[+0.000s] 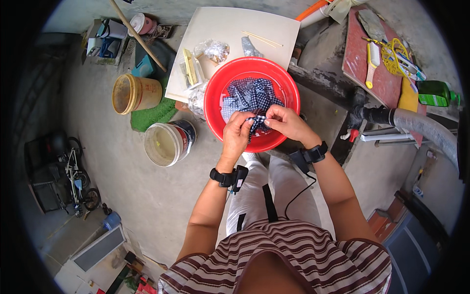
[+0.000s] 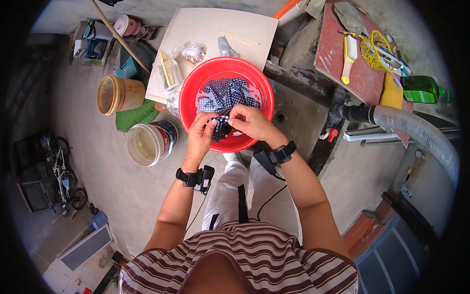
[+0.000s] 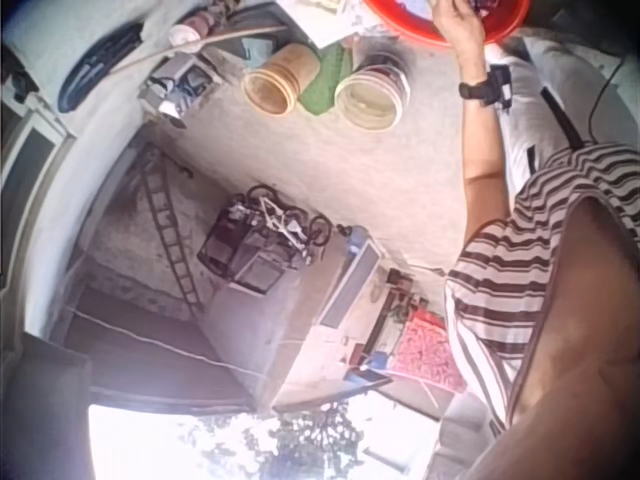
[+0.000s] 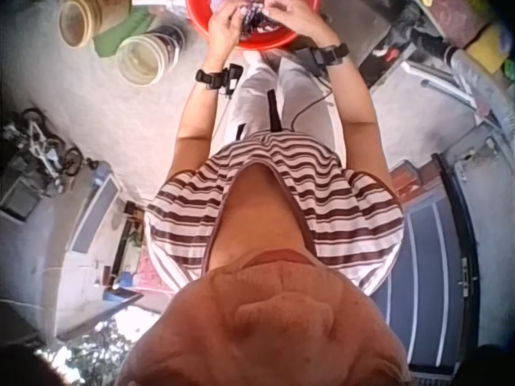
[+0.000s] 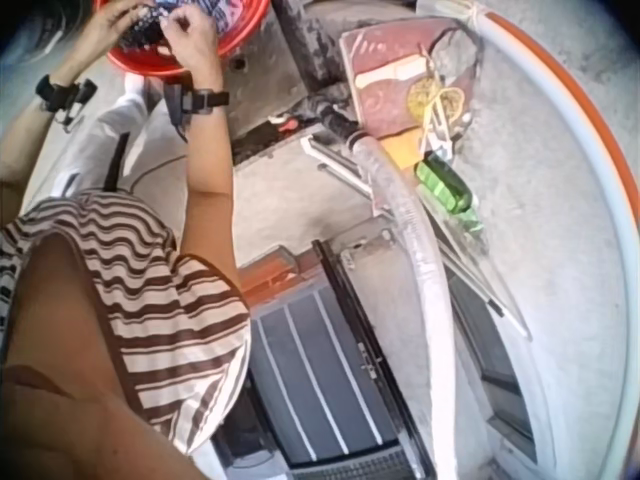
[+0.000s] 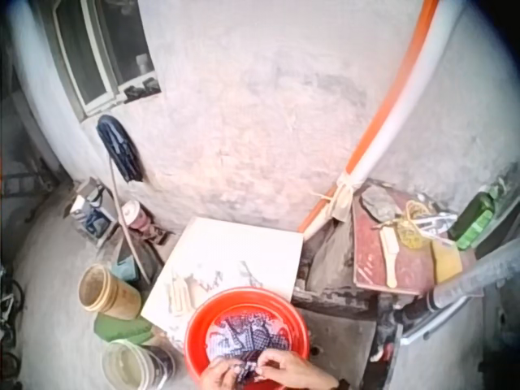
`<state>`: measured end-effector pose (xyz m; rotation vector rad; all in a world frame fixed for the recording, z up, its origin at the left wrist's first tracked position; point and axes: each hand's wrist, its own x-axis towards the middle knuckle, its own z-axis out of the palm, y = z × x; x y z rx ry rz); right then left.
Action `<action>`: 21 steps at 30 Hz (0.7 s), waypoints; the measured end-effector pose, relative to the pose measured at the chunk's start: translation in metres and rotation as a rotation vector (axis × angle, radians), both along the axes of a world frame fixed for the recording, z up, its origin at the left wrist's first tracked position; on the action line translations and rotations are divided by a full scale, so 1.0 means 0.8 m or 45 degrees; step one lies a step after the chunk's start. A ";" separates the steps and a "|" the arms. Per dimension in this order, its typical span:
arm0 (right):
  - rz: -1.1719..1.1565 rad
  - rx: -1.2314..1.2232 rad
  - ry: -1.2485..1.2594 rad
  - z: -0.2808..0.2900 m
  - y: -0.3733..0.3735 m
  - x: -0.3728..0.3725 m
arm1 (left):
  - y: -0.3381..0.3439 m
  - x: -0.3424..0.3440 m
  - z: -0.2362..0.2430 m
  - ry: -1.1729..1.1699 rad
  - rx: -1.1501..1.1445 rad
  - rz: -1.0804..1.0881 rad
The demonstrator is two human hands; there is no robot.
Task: The recorder washes a piece of cloth in a basin, hangs it on a line in the courtyard, and then retrieves items from a refrigerator inside the house.
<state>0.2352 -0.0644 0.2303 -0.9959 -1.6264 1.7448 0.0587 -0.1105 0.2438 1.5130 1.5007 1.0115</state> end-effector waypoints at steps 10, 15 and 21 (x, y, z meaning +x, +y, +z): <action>0.100 0.023 -0.322 0.031 -0.002 0.008 | -0.007 -0.012 -0.005 -0.062 0.029 0.049; 0.150 -0.040 -0.192 0.030 -0.006 0.010 | -0.005 -0.009 0.010 -0.028 -0.004 -0.006; -0.154 -0.316 -0.089 0.005 -0.008 0.005 | -0.007 -0.008 0.006 -0.127 0.070 -0.103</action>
